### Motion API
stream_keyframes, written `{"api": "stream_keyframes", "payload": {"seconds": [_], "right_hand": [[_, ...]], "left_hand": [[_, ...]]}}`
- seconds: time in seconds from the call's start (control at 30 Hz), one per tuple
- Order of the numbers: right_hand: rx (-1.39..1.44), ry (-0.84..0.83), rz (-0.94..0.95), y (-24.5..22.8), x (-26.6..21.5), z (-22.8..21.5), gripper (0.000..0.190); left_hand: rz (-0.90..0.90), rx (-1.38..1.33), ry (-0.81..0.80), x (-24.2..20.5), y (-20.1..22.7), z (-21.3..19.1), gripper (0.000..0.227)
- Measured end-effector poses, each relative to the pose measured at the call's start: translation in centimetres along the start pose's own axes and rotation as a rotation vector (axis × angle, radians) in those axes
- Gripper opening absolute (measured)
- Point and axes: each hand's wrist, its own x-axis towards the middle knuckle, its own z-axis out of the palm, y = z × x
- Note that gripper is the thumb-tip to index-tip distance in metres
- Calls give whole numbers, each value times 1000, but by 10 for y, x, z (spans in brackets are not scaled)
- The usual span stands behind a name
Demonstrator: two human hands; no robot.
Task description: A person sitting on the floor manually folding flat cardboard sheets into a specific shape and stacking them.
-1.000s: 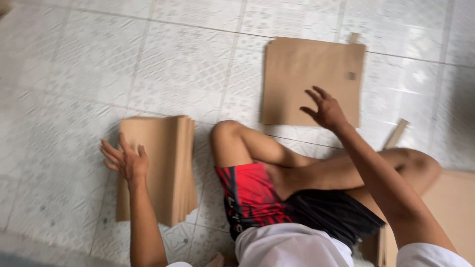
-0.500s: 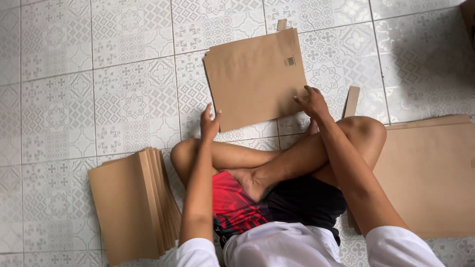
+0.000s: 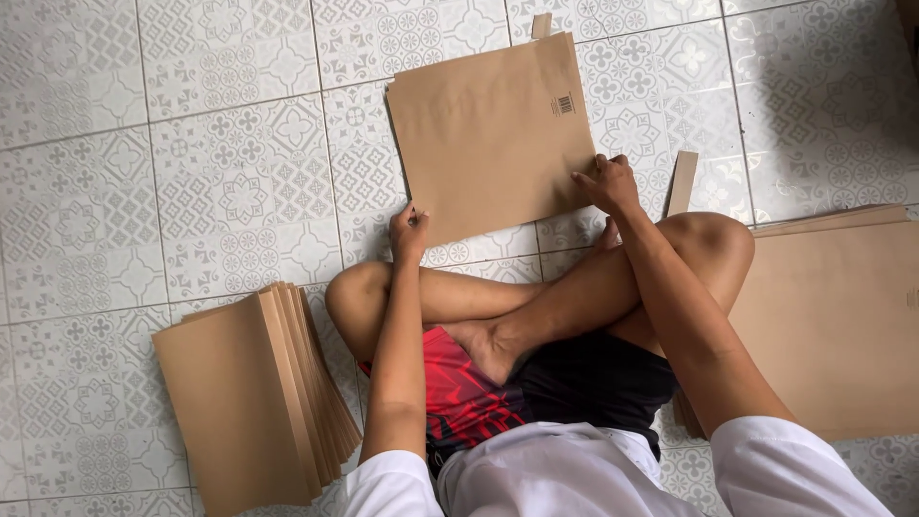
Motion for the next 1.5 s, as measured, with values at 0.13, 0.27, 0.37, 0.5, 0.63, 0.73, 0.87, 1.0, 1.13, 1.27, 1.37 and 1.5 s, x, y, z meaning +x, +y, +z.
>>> {"api": "stream_keyframes", "payload": {"seconds": [0.13, 0.27, 0.37, 0.5, 0.63, 0.73, 0.87, 1.0, 1.13, 1.27, 1.37, 1.5], "right_hand": [[-11, 16, -31, -2, -2, -2, 61], [-114, 11, -58, -19, -8, -7, 59], [-356, -2, -118, -18, -7, -2, 66], [-494, 8, -203, -12, -8, 5, 72], [-591, 3, -291, -25, -14, 3, 68], [-496, -74, -216, -34, -17, 5, 72], [-345, -18, -122, -19, -8, -1, 87], [-199, 16, 55, 8, 12, 0, 90], [-104, 73, 14, 3, 12, 1, 73], [-219, 93, 91, 18, 18, 7, 85], [-197, 36, 144, 10, 18, 0, 66], [-87, 85, 33, -2, 9, -6, 48]], "left_hand": [[85, 62, 44, -12, 10, -4, 58], [134, 48, 68, -34, 32, -16, 56], [163, 109, 75, -51, 50, -24, 54], [265, 254, 112, -57, 64, -23, 51], [426, 384, 166, -52, 53, -12, 40], [394, 393, 51, -46, 47, -8, 41], [418, 142, 39, -37, 29, 0, 56], [374, 104, 6, -37, 30, -1, 24], [308, 107, -52, -29, 21, 6, 34], [217, 71, -74, -38, 36, -7, 31], [191, 33, -78, -34, 35, -6, 40], [214, 51, -28, -32, 31, -8, 49]]}}
